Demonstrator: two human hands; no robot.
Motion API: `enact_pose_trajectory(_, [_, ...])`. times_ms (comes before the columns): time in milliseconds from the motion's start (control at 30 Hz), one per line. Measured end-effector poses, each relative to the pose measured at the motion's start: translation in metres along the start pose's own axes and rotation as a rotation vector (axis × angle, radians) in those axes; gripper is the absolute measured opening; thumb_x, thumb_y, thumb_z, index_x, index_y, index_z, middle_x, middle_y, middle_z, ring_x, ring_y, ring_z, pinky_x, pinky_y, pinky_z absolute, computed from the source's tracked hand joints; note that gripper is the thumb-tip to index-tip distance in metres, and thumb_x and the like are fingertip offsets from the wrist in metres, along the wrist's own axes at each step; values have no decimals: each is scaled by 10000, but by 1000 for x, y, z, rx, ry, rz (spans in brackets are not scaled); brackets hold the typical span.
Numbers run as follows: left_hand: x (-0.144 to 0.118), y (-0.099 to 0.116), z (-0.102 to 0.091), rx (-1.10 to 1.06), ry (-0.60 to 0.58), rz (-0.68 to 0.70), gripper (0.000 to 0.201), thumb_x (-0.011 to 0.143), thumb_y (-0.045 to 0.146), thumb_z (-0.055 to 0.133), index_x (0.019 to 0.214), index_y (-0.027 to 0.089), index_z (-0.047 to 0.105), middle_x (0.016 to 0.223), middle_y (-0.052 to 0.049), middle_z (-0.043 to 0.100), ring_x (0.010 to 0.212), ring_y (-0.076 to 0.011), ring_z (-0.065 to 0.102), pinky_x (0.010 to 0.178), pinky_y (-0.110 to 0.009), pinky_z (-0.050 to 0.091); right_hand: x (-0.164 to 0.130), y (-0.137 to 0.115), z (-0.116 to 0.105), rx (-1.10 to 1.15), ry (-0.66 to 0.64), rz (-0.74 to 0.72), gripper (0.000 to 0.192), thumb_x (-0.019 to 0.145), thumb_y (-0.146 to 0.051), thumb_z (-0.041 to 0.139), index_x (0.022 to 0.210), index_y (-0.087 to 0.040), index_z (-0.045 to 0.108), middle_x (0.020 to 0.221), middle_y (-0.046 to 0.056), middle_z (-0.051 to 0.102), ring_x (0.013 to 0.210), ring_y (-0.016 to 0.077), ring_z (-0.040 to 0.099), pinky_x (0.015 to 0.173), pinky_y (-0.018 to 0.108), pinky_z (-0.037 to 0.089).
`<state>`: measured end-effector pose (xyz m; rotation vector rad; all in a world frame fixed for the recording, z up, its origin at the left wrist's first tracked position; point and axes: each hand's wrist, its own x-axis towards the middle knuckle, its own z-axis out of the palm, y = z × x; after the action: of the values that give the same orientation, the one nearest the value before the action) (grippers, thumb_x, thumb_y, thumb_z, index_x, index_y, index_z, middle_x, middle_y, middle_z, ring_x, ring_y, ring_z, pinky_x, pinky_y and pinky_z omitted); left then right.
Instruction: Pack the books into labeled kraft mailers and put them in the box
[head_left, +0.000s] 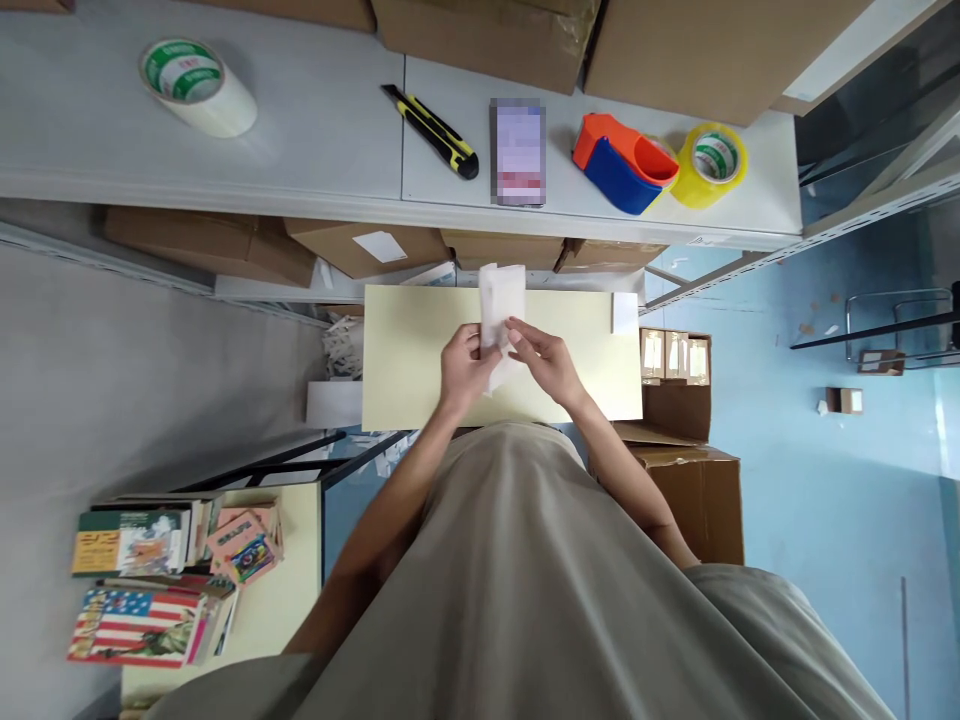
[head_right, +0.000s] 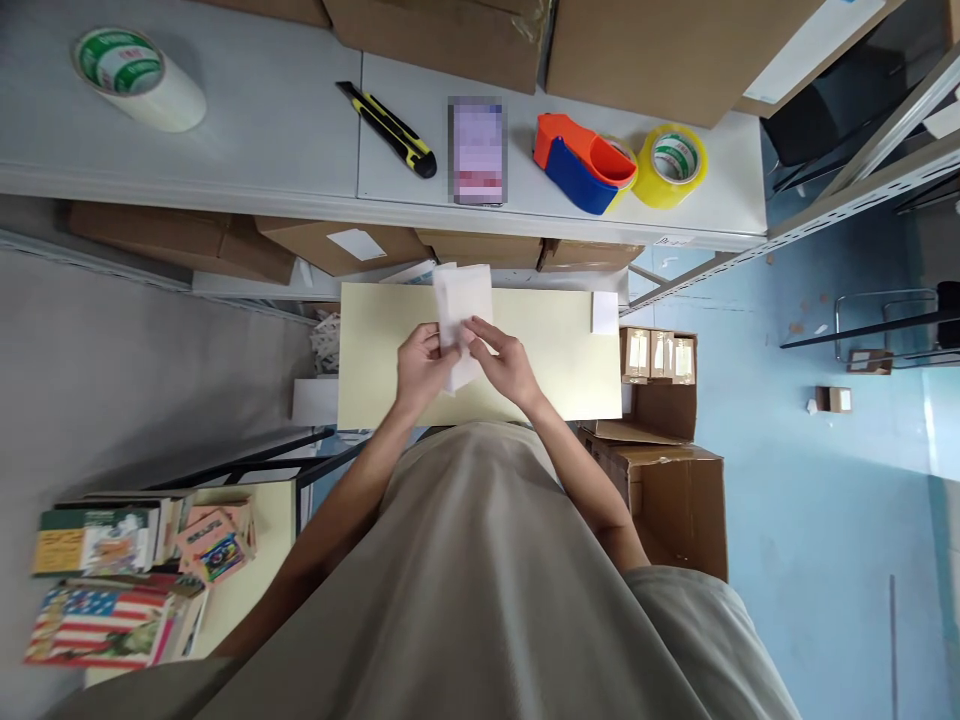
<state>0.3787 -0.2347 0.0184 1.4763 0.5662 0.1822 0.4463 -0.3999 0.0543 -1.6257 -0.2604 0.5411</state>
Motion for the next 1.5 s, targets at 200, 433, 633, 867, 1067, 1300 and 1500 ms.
enact_pose_trajectory(200, [11, 10, -44, -284, -198, -168, 613, 735, 504, 1047, 1196, 220, 762, 1056, -72, 906, 924, -274, 859, 737, -330, 636, 4, -10, -39, -5, 140, 28, 1005, 868, -921, 890, 1602, -247, 763, 1614, 173, 773, 1582, 421, 670, 1291, 619, 628])
enact_pose_trajectory(433, [3, 18, -36, -266, -234, -136, 662, 741, 536, 1082, 1237, 206, 795, 1133, -96, 914, 952, -256, 854, 746, -303, 639, -5, -7, -43, 117, 95, 57, 773, 894, -835, 925, 1362, -222, 880, 1304, 121, 915, 1183, 335, 865, 1049, 491, 744])
enact_pose_trajectory(633, [0, 18, -20, -75, -159, -19, 688, 788, 601, 1038, 1277, 192, 778, 1207, -135, 919, 1079, -317, 878, 909, -395, 710, 0, 11, -53, -45, 184, 35, 762, 911, -879, 867, 1337, -247, 869, 1362, 144, 893, 1348, 380, 829, 1173, 538, 705])
enact_pose_trajectory(867, [-19, -2, 24, 275, 10, 76, 374, 987, 428, 862, 1318, 256, 834, 1226, -104, 925, 1104, -356, 903, 1000, -463, 709, -19, 16, -7, -22, 116, 132, 737, 884, -827, 914, 1377, -286, 832, 1355, 125, 877, 1324, 387, 842, 1106, 521, 719])
enact_pose_trajectory(1067, [-39, -9, 15, 350, -24, 70, 558, 897, 420, 1001, 1433, 359, 858, 1509, -53, 851, 1259, -411, 869, 1116, -569, 719, -17, 30, 8, -113, 127, 151, 558, 966, -810, 791, 1072, -262, 796, 941, 59, 813, 936, 273, 769, 824, 383, 622])
enact_pose_trajectory(1300, [-3, -63, -85, 246, 158, -26, 719, 955, 658, 909, 1509, 228, 749, 1636, -212, 733, 1466, -372, 757, 1210, -515, 656, 18, 56, 15, 77, -55, 241, 687, 775, -896, 931, 870, -248, 723, 758, -14, 636, 705, 158, 507, 662, 329, 459])
enact_pose_trajectory(1500, [27, -106, -167, 87, 140, -194, 674, 858, 585, 922, 1369, 166, 791, 1252, -188, 887, 1176, -343, 862, 1036, -448, 697, 53, 89, 79, 169, -167, 437, 764, 645, -932, 977, 824, -246, 695, 711, -41, 596, 699, 150, 527, 667, 323, 501])
